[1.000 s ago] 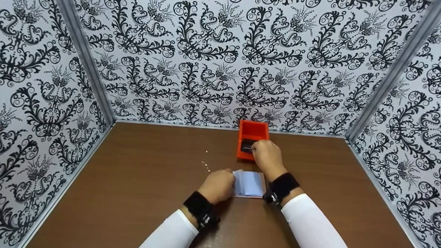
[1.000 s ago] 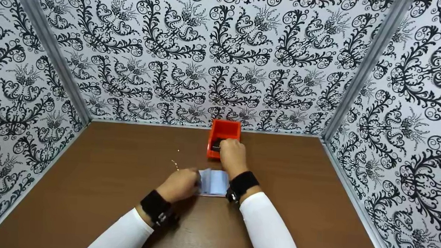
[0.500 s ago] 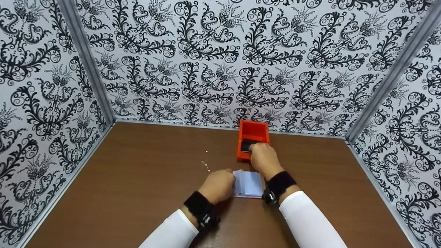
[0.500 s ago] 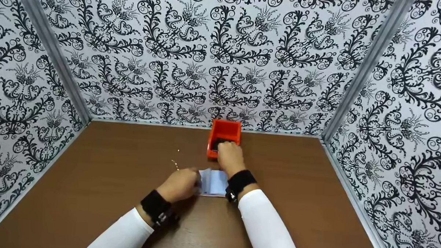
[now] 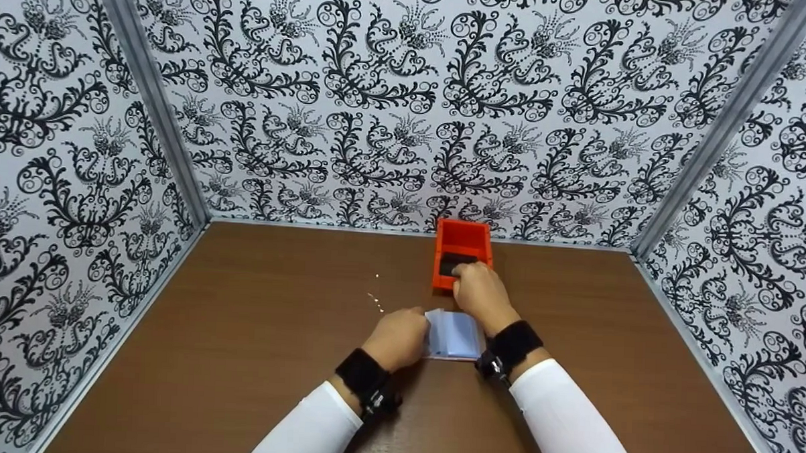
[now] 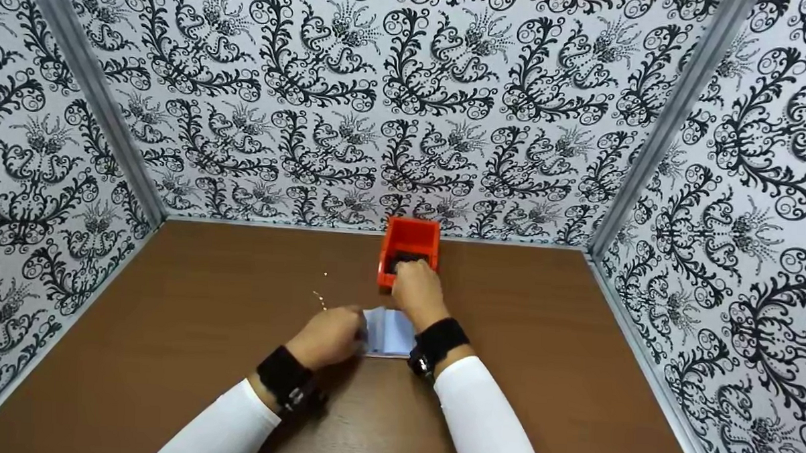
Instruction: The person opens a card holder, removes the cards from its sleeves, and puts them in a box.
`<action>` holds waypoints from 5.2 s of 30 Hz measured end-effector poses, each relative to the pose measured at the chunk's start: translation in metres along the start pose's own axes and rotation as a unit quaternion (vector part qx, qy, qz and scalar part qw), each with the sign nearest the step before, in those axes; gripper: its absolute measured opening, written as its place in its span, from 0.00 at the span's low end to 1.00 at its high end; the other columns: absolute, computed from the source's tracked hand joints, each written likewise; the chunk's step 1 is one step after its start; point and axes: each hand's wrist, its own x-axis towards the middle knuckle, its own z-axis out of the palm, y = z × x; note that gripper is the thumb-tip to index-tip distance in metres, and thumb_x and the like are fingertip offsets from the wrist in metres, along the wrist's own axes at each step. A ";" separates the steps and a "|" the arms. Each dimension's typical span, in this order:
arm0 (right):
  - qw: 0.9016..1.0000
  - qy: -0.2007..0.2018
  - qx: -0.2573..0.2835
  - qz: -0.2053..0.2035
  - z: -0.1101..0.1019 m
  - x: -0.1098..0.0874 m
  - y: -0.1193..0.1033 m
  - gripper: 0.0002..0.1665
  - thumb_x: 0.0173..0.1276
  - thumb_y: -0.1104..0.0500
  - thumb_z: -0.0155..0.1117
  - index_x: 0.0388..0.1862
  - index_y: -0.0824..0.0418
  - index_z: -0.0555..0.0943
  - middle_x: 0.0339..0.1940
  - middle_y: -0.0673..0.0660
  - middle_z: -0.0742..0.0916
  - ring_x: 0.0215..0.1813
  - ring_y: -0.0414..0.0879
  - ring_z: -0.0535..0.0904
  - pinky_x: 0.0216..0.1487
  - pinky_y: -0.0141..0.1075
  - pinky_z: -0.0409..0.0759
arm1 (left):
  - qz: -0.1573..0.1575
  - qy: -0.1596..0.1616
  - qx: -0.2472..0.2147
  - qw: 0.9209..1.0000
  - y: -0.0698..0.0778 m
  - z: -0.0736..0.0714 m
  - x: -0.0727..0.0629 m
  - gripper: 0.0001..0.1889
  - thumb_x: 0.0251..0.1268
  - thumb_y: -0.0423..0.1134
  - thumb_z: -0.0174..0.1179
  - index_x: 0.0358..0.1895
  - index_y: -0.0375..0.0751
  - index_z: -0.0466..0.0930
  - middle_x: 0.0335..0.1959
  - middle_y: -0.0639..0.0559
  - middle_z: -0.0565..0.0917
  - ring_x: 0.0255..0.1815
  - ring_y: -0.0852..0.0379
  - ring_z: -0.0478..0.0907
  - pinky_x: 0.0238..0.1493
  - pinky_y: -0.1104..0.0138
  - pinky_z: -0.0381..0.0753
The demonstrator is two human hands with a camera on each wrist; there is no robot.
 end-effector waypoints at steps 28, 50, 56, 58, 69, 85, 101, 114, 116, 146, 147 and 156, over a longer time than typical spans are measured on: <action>0.986 -0.150 0.069 0.024 -0.018 -0.047 -0.006 0.04 0.71 0.63 0.74 0.37 0.61 0.94 0.34 0.54 0.94 0.33 0.47 0.83 0.40 0.46 0.87 | 0.005 -0.013 -0.004 1.000 -0.002 0.000 0.001 0.02 0.62 0.35 0.74 0.36 0.41 0.93 0.38 0.49 0.89 0.36 0.46 0.90 0.37 0.53 0.91; 0.986 -0.155 0.056 0.026 -0.016 -0.046 -0.002 0.04 0.71 0.62 0.76 0.39 0.60 0.95 0.33 0.54 0.93 0.31 0.45 0.82 0.38 0.45 0.86 | 0.014 0.002 0.009 1.000 -0.006 0.003 0.000 0.06 0.59 0.31 0.75 0.38 0.45 0.93 0.43 0.51 0.91 0.42 0.49 0.90 0.40 0.56 0.92; 0.987 -0.151 0.048 0.023 -0.016 -0.047 -0.003 0.04 0.71 0.62 0.76 0.38 0.59 0.95 0.33 0.53 0.93 0.32 0.46 0.82 0.40 0.46 0.88 | 0.013 -0.003 0.007 1.000 -0.005 0.003 0.000 0.06 0.61 0.30 0.73 0.35 0.46 0.90 0.39 0.51 0.93 0.41 0.48 0.91 0.39 0.54 0.93; 0.988 -0.148 0.045 0.019 -0.016 -0.047 -0.003 0.04 0.71 0.62 0.76 0.37 0.59 0.95 0.33 0.53 0.94 0.32 0.46 0.83 0.40 0.47 0.88 | 0.016 -0.001 0.009 1.000 -0.005 0.002 0.000 0.06 0.61 0.30 0.73 0.35 0.47 0.90 0.38 0.50 0.93 0.42 0.48 0.91 0.38 0.53 0.93; 0.988 -0.149 0.041 0.021 -0.015 -0.046 -0.001 0.05 0.72 0.61 0.75 0.39 0.59 0.96 0.36 0.55 0.95 0.35 0.47 0.86 0.43 0.48 0.90 | 0.012 0.000 -0.002 1.000 -0.005 0.003 0.000 0.07 0.61 0.30 0.73 0.37 0.46 0.87 0.40 0.49 0.94 0.44 0.48 0.91 0.41 0.53 0.93; 0.986 -0.153 0.067 0.027 -0.018 -0.047 -0.004 0.05 0.73 0.61 0.75 0.39 0.59 0.95 0.37 0.54 0.95 0.35 0.47 0.86 0.45 0.49 0.90 | 0.011 0.021 -0.030 0.999 -0.006 0.007 0.002 0.10 0.59 0.26 0.73 0.36 0.46 0.87 0.37 0.49 0.93 0.42 0.47 0.91 0.39 0.53 0.92; 0.973 -0.206 0.101 -0.019 -0.032 -0.055 -0.038 0.18 0.58 0.54 0.88 0.38 0.64 0.90 0.33 0.54 0.89 0.33 0.46 0.79 0.40 0.45 0.84 | 0.000 0.014 -0.044 0.999 -0.008 0.005 0.004 0.06 0.58 0.30 0.75 0.34 0.46 0.89 0.34 0.49 0.92 0.37 0.47 0.91 0.38 0.52 0.91; 0.976 -0.201 0.084 -0.024 -0.027 -0.054 -0.037 0.14 0.53 0.64 0.84 0.38 0.65 0.89 0.33 0.53 0.87 0.34 0.45 0.77 0.41 0.44 0.82 | 0.003 0.019 -0.063 0.998 -0.008 0.002 0.003 0.08 0.55 0.26 0.73 0.31 0.44 0.88 0.31 0.48 0.91 0.32 0.46 0.90 0.35 0.51 0.89; 0.977 -0.195 0.082 -0.031 -0.027 -0.055 -0.036 0.12 0.54 0.64 0.82 0.36 0.66 0.88 0.28 0.50 0.82 0.32 0.44 0.73 0.36 0.41 0.77 | 0.005 0.021 -0.065 0.998 -0.008 0.001 0.003 0.07 0.56 0.25 0.73 0.31 0.43 0.88 0.32 0.47 0.90 0.31 0.46 0.89 0.35 0.52 0.89; 0.972 -0.191 0.085 0.107 -0.026 -0.053 -0.008 0.42 0.50 0.74 0.77 0.70 0.67 0.83 0.56 0.64 0.91 0.51 0.55 0.86 0.59 0.52 0.89 | -0.017 0.023 -0.018 0.999 -0.006 0.004 0.001 0.06 0.55 0.29 0.75 0.33 0.41 0.88 0.33 0.48 0.91 0.30 0.44 0.91 0.32 0.50 0.90; 0.971 -0.194 0.085 0.111 -0.025 -0.053 -0.007 0.43 0.51 0.74 0.79 0.70 0.67 0.83 0.56 0.64 0.91 0.51 0.55 0.86 0.59 0.52 0.89 | -0.017 0.021 -0.018 0.999 -0.006 0.004 0.002 0.06 0.56 0.29 0.75 0.33 0.41 0.87 0.33 0.48 0.91 0.31 0.44 0.91 0.32 0.50 0.91; 0.968 -0.196 0.077 0.139 -0.026 -0.055 -0.002 0.41 0.51 0.67 0.86 0.67 0.65 0.83 0.53 0.62 0.91 0.48 0.55 0.84 0.61 0.54 0.89 | -0.018 0.022 -0.008 1.000 -0.007 0.007 0.001 0.05 0.56 0.30 0.75 0.32 0.42 0.88 0.37 0.48 0.89 0.36 0.45 0.90 0.37 0.51 0.92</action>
